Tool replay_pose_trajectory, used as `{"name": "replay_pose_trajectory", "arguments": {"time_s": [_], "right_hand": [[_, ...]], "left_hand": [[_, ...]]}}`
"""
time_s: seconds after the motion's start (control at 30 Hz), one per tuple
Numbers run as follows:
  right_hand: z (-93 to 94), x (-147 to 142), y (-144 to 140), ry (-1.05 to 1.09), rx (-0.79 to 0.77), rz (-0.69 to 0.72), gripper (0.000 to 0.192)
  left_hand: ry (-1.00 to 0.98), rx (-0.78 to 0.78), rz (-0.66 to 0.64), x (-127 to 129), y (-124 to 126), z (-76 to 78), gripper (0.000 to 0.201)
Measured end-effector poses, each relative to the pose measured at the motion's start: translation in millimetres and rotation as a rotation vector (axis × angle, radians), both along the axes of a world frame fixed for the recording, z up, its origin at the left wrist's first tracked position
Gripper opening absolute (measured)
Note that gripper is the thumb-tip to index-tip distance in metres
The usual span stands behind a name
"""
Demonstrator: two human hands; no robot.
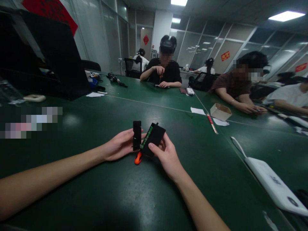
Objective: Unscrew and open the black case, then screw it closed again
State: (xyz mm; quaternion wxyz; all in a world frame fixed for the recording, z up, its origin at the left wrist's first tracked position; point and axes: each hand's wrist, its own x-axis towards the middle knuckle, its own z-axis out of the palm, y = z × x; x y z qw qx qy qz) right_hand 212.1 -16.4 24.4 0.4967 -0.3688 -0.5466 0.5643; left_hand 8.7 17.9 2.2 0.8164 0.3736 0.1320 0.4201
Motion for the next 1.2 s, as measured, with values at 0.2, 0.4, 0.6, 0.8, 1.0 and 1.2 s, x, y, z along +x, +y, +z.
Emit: {"name": "replay_pose_trajectory", "arguments": {"time_s": [0.2,0.4,0.6,0.8,1.0,1.2], "right_hand": [[5.9,-4.2,-5.0,-0.156,0.098,-0.083,0.059],[4.2,-7.1,-6.8,-0.234,0.142,-0.117,0.07],[1.3,-8.3,-7.3,-0.277,0.162,-0.152,0.077],[-1.1,-8.1,-6.9,-0.259,0.172,-0.165,0.078],[-2.3,-10.2,-10.0,-0.257,0.183,-0.195,0.079],[-5.3,-14.1,-10.0,-0.188,0.177,-0.176,0.07]], "left_hand": [[0.088,0.03,0.058,2.6,-4.8,1.0,0.034],[0.115,0.079,0.096,5.7,-6.1,-0.8,0.038],[0.158,0.127,0.144,9.6,-10.3,-0.4,0.045],[0.204,0.229,0.171,9.4,-13.4,0.9,0.049],[0.194,0.247,0.207,11.6,-17.0,-1.3,0.049],[0.184,0.269,0.278,13.9,-19.3,-0.7,0.048]]}}
